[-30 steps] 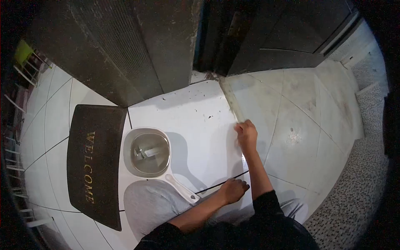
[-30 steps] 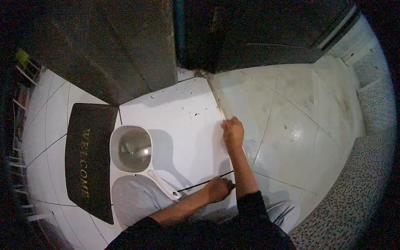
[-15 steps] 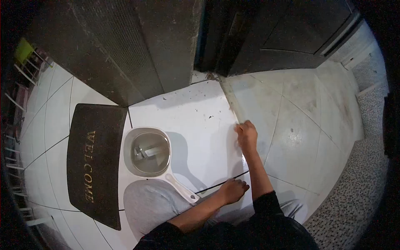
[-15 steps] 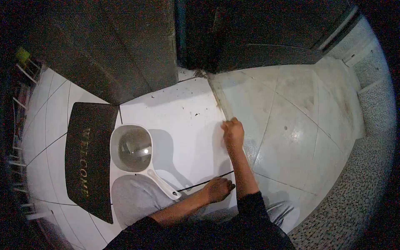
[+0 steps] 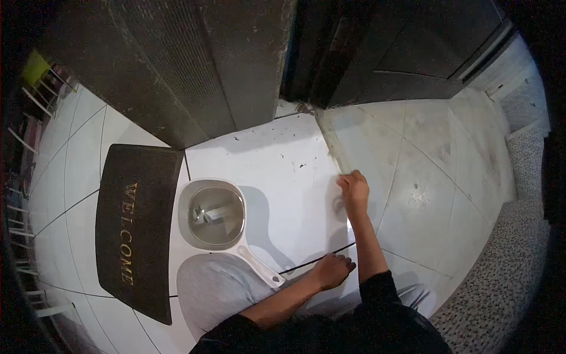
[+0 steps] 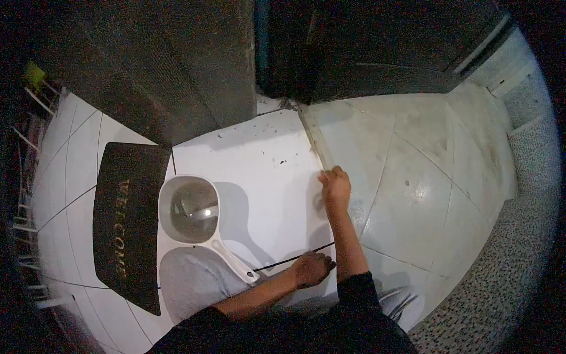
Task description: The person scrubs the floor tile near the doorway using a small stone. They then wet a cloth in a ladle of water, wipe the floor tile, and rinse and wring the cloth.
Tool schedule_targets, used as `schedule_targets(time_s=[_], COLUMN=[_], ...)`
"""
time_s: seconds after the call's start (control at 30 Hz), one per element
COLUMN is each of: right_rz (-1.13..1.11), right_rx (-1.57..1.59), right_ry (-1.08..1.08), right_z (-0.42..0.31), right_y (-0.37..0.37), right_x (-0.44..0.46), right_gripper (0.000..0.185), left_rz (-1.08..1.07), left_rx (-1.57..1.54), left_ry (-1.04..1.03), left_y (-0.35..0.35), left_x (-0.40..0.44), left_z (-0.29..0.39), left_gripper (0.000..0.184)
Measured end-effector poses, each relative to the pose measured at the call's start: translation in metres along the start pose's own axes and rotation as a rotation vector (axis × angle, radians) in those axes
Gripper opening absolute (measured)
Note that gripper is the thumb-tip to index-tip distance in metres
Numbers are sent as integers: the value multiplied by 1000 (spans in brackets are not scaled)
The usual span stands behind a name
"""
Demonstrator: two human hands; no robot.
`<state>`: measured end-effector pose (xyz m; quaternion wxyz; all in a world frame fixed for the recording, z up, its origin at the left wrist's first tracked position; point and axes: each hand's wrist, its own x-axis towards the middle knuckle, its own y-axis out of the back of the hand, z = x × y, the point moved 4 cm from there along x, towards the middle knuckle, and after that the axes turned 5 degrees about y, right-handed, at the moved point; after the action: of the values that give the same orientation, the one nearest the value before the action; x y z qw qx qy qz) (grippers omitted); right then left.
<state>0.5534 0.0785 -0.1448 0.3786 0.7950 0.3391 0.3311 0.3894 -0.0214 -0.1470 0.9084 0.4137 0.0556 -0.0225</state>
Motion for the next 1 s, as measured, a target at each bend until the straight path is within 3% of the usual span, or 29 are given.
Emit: schedule_targets(time_s=[0.07,0.3,0.47,0.53,0.6,0.77,0.87,0.93,1.0], right_rz=[97,121,58,172,196,187,115,1,34], right_rx=[-19,-1,-42,297,-24,-29,37,136,150], right_ry=[61,-6,-74,-155,6,-33,-36,-215,-236], right_z=[8,-5,8,13,7,5,19,32,30], right_y=[-5,-22,0,2,5,-14,-4,2,4], right_x=[-11,55,-2,-18,-13,40,26,-4,-12], right_gripper=[11,7,9,11,11,5,6,6,6], left_rz=[38,137,121,130,147,127,171,144,171], left_rx=[-25,-84,35,16,-2,-84,-57,-12,19], left_ry=[-2,47,-25,-32,-65,-15,-77,-39,-86], left_y=[-2,1,8,4,1,8,4,-1,-3], left_x=[-1,-5,-2,-4,-2,-5,-3,-1,-1], left_z=[0,-4,2,2,3,-1,-2,-2,3], left_gripper=[17,13,14,14,15,14,14,14,13])
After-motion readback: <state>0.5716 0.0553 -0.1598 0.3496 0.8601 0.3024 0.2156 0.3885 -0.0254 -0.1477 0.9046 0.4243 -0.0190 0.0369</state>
